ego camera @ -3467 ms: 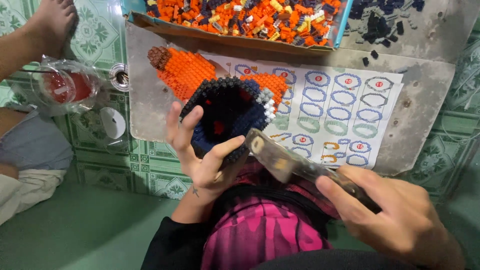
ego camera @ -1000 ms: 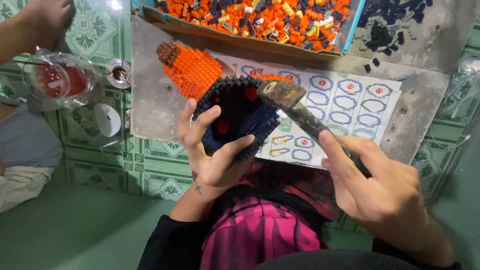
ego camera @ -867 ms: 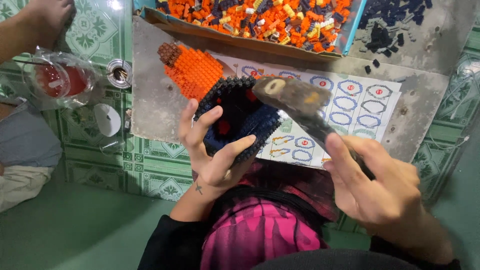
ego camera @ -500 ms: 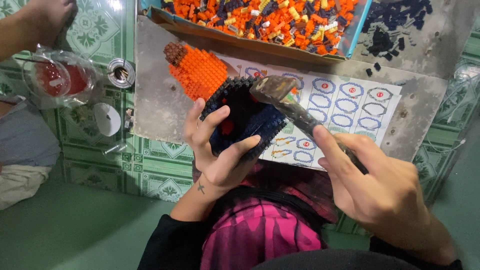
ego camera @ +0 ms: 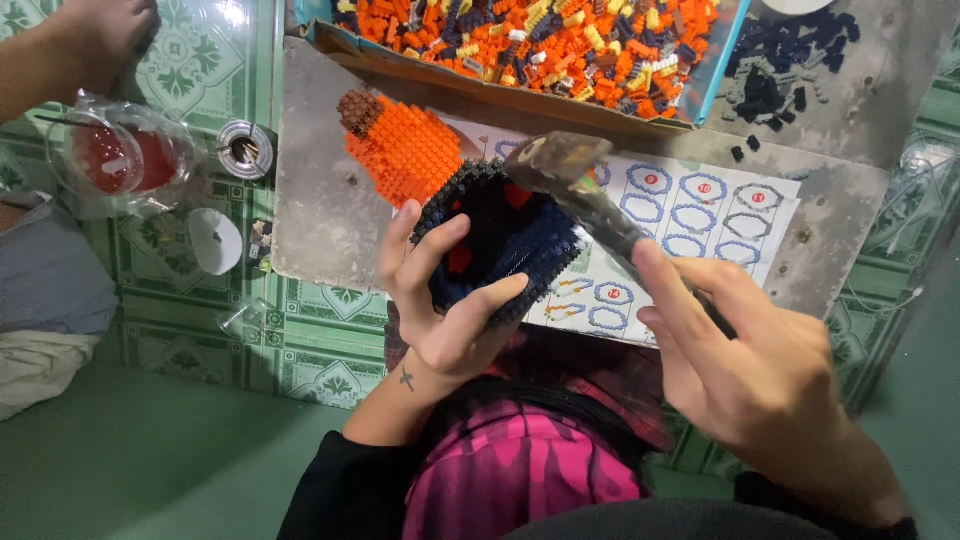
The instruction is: The person assembles a corn-shaped model made of small plastic beads. They attach a black ring to the top of a blue and orange structure, then use a hammer to tap the beads into place to secure the connection.
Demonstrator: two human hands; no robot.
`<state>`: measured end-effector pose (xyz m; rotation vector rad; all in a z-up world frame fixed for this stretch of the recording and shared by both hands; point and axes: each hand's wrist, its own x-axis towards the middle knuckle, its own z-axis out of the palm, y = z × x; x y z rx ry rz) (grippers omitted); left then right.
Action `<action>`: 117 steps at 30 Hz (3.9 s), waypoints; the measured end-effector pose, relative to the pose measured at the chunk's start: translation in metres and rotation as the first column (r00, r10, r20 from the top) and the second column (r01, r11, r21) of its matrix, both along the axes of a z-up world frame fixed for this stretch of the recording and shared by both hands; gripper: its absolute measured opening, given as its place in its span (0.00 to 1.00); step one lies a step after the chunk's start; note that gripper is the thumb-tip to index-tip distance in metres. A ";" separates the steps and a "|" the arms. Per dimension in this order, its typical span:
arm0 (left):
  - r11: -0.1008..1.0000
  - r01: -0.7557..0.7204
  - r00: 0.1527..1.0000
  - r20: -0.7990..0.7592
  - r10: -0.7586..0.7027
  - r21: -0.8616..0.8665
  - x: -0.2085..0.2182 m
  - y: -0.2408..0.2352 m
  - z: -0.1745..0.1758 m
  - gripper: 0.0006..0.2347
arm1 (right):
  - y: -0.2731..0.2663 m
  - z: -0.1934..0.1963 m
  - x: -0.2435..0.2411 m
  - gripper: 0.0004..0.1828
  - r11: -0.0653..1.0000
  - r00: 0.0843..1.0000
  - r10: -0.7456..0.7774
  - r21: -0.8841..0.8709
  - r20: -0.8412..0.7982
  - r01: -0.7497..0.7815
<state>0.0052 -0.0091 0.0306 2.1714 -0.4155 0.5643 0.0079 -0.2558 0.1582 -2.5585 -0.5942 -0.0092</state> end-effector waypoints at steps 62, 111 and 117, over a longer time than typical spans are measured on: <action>1.000 0.022 0.999 -0.024 -0.022 -0.018 -0.001 0.000 -0.003 0.12 | -0.052 -0.046 -0.070 0.36 0.992 0.985 -0.115 0.075 0.132 0.106; 0.786 0.112 0.938 -0.326 0.118 0.609 0.041 -0.031 0.116 0.42 | 0.032 -0.162 0.045 0.57 0.937 0.926 -0.321 0.078 -0.198 0.341; 0.880 0.137 0.928 -0.369 0.047 0.456 0.039 -0.009 0.130 0.41 | 0.023 -0.129 0.039 0.53 0.818 0.938 -0.213 0.474 -0.274 0.324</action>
